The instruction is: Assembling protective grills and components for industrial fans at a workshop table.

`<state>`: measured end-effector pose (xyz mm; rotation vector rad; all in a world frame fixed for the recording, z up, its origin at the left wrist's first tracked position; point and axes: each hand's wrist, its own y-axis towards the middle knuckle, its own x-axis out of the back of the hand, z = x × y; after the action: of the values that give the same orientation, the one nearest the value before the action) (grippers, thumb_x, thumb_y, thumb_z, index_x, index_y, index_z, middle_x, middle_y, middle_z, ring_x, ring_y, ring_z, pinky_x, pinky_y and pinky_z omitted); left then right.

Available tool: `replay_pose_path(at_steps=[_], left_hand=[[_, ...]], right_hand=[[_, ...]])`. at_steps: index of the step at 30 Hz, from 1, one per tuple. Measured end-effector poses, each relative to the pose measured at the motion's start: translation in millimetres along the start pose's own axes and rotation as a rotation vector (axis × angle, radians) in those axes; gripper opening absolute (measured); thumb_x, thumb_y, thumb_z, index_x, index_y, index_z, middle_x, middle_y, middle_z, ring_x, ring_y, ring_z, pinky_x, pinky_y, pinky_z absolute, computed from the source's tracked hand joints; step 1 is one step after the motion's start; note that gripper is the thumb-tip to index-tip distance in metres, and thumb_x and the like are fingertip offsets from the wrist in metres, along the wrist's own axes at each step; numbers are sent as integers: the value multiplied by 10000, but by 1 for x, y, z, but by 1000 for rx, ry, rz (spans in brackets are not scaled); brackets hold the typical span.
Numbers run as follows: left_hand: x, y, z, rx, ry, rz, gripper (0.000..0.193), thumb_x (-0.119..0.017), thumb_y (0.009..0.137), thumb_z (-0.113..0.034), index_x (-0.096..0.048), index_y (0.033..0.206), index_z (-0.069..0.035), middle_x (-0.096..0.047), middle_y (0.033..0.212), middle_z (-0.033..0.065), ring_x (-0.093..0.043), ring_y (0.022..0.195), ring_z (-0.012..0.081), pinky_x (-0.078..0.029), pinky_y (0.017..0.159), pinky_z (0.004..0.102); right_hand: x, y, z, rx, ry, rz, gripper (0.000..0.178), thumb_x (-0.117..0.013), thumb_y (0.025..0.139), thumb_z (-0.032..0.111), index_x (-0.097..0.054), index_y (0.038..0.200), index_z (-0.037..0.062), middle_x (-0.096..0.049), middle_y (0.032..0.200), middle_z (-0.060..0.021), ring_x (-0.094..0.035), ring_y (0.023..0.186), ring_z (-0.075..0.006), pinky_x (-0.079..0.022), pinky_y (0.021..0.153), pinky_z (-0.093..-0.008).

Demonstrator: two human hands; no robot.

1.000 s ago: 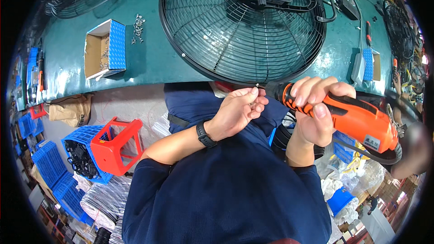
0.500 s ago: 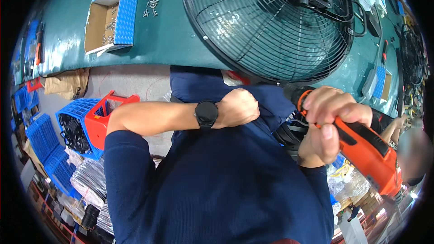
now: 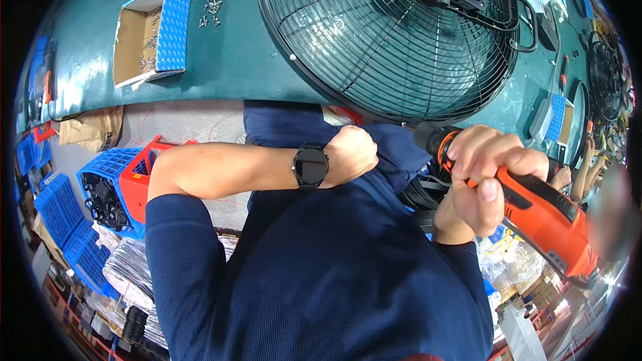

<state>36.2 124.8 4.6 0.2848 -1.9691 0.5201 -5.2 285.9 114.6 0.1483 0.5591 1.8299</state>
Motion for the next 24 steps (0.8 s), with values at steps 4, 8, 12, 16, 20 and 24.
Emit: replay_pose_path(at_steps=[4, 8, 12, 16, 20, 24], left_hand=[[-16, -3, -1, 5, -27, -211, 106, -605, 692, -133, -614, 586, -127, -591, 600, 7, -612, 629, 167, -459, 531, 301], [-15, 1, -5, 6, -87, 8, 78, -600, 701, -148, -623, 630, -124, -592, 619, 17, -612, 638, 175, -462, 547, 308], [-16, -4, -14, -66, -84, -221, 23, -594, 691, -141, -609, 678, -130, -588, 665, 30, -599, 671, 186, -458, 565, 321], [-79, 3, -11, 18, -175, -279, 68, -601, 635, -120, -569, 580, -145, -574, 598, 43, -602, 623, 197, -464, 530, 330], [-15, 5, -19, 151, -123, 5, 83, -638, 630, -148, -610, 552, -140, -608, 571, 57, -625, 539, 211, -481, 471, 338], [-34, -4, -16, 83, -155, -101, 102, -643, 615, -151, -600, 523, -161, -603, 548, 59, -608, 493, 224, -465, 449, 342]], right_hand=[[1, -3, -4, 39, 50, -27, 397, -659, 756, 38, -440, 1087, 54, -530, 748, -68, -550, 607, -197, -486, 597, -375], [6, -1, -7, 60, 20, 81, 394, -645, 755, 12, -446, 1093, 50, -528, 747, -69, -554, 624, -201, -478, 603, -373], [1, -10, 1, 36, -28, -44, 335, -647, 749, 28, -452, 1020, 52, -523, 733, -77, -546, 613, -202, -471, 597, -368], [-2, -6, -5, -134, -155, -63, 345, -620, 725, -69, -482, 1019, 50, -531, 722, -69, -543, 621, -186, -480, 590, -346], [-1, -3, -18, -29, -126, -87, 448, -678, 672, -45, -500, 1070, 60, -546, 846, -66, -571, 785, -161, -472, 682, -301], [-5, -7, -6, -138, -284, -100, 190, -724, 668, 78, -585, 799, 66, -573, 745, -20, -591, 768, -154, -460, 688, -295]])
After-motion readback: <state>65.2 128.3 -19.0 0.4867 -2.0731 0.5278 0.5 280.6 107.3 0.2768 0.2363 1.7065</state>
